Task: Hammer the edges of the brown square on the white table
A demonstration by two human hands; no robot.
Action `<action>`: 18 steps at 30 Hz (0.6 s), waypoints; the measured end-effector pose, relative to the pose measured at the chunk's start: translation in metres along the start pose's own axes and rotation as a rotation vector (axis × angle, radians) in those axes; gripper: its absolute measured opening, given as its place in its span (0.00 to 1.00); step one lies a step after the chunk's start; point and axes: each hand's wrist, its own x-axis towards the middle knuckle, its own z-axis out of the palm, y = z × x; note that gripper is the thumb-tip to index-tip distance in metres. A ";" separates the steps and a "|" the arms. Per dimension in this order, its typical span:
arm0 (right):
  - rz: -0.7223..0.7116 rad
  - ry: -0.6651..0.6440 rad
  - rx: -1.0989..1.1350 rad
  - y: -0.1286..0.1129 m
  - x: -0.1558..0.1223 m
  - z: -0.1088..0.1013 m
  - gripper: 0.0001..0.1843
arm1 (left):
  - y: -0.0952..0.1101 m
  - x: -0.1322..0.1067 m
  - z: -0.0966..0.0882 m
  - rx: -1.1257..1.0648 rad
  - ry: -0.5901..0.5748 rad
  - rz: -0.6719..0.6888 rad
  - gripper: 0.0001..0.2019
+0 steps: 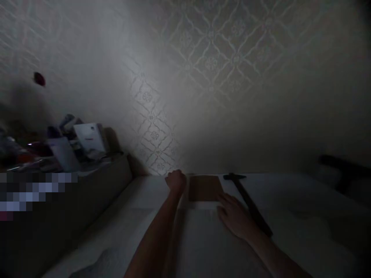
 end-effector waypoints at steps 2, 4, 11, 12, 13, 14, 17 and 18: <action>0.007 0.006 0.000 -0.002 -0.001 -0.001 0.24 | -0.014 0.016 0.003 0.050 0.062 -0.033 0.18; 0.016 0.008 -0.001 -0.004 -0.001 -0.001 0.25 | -0.025 0.031 0.008 0.060 0.048 -0.078 0.17; 0.060 -0.037 0.006 -0.008 0.000 -0.005 0.26 | -0.032 0.064 0.024 -0.003 0.006 -0.248 0.20; 0.066 -0.040 0.004 -0.009 0.000 -0.006 0.26 | -0.031 0.066 0.025 -0.010 0.002 -0.258 0.21; 0.070 -0.043 0.005 -0.010 0.000 -0.007 0.26 | -0.029 0.067 0.026 -0.015 -0.003 -0.263 0.21; 0.072 -0.044 0.007 -0.010 0.000 -0.008 0.26 | -0.028 0.068 0.026 -0.020 -0.009 -0.265 0.21; 0.080 -0.039 0.027 -0.012 -0.001 -0.009 0.25 | -0.025 0.068 0.028 -0.040 -0.030 -0.276 0.20; 0.084 -0.039 0.034 -0.013 -0.001 -0.009 0.25 | -0.025 0.068 0.028 -0.042 -0.027 -0.283 0.19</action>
